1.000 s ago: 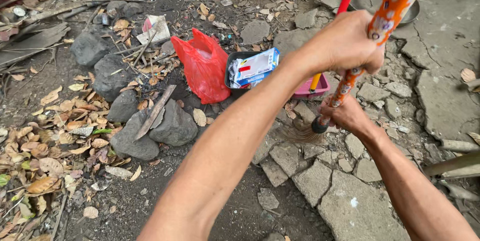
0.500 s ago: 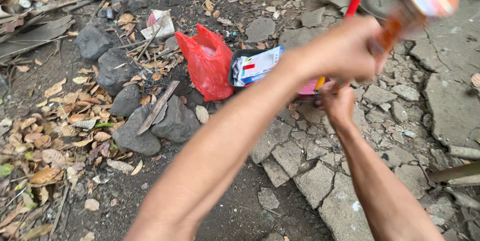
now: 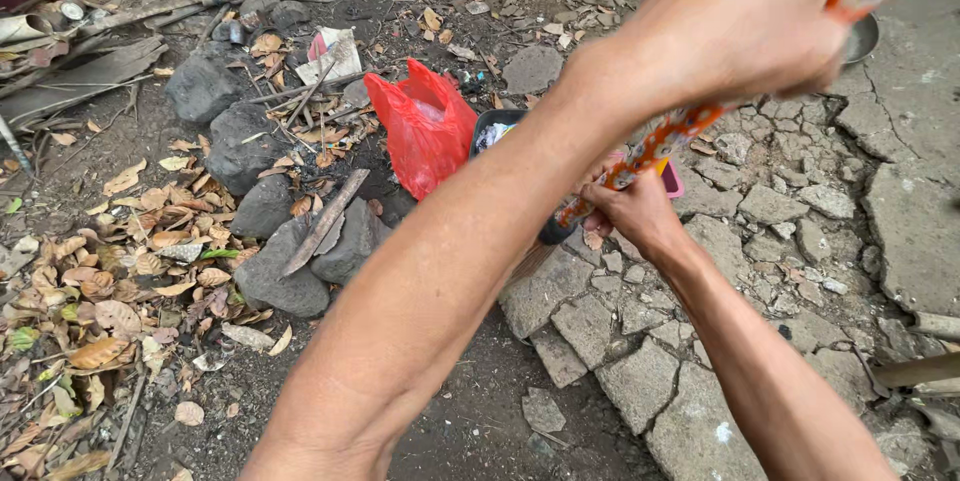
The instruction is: The person sweeps dry leaves and debris from a dirt and stone ground using a broom by hand, moving around different parts of an outdoor area.
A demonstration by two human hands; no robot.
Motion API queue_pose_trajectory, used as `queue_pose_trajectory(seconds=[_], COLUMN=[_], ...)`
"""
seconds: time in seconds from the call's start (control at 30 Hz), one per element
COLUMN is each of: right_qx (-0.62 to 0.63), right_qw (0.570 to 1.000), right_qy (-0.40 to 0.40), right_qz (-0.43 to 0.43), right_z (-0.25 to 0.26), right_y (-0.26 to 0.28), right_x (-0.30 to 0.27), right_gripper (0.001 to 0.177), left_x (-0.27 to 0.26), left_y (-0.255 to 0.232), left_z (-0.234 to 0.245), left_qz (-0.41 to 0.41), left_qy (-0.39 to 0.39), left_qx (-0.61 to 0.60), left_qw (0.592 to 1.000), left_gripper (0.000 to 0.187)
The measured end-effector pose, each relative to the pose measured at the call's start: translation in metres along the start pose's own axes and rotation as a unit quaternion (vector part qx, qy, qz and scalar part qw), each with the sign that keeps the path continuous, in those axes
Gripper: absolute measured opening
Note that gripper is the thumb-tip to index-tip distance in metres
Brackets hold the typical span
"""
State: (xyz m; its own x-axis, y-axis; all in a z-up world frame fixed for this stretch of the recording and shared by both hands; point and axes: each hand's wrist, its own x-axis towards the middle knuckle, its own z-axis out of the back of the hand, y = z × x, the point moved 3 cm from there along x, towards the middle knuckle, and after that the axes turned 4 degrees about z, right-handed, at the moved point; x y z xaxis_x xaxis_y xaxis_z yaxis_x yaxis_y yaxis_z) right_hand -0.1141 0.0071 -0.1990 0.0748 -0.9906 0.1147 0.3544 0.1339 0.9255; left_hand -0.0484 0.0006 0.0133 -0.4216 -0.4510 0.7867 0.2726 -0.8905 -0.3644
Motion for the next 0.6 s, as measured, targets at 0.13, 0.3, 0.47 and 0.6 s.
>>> queue_pose_trajectory(seconds=[0.13,0.3,0.47,0.6], right_qx=[-0.047,-0.31,-0.2,0.071], right_qw=[0.999,0.942,0.969,0.996], right_qy=[-0.021,-0.129,-0.139,-0.045], right_qz=[-0.013,-0.027,0.027,0.006], right_z=[0.016,0.064,0.056,0.015], right_y=[0.038,0.015,-0.095,-0.141], right_x=[-0.025,-0.01,0.045,0.067], right_gripper=[0.016,0.018,0.007,0.004], left_x=[0.023,-0.004,-0.047,-0.058], left_y=[0.014,0.055,0.063,0.047], left_z=[0.027,0.042,-0.026,-0.052], left_qz=[0.084,0.157,0.144,0.181], left_qy=[0.14,0.115,0.069,0.056], left_qx=[-0.029,-0.233,-0.258,-0.054], left_qw=[0.986,0.953,0.953,0.98], left_gripper=[0.015,0.019,0.01,0.017])
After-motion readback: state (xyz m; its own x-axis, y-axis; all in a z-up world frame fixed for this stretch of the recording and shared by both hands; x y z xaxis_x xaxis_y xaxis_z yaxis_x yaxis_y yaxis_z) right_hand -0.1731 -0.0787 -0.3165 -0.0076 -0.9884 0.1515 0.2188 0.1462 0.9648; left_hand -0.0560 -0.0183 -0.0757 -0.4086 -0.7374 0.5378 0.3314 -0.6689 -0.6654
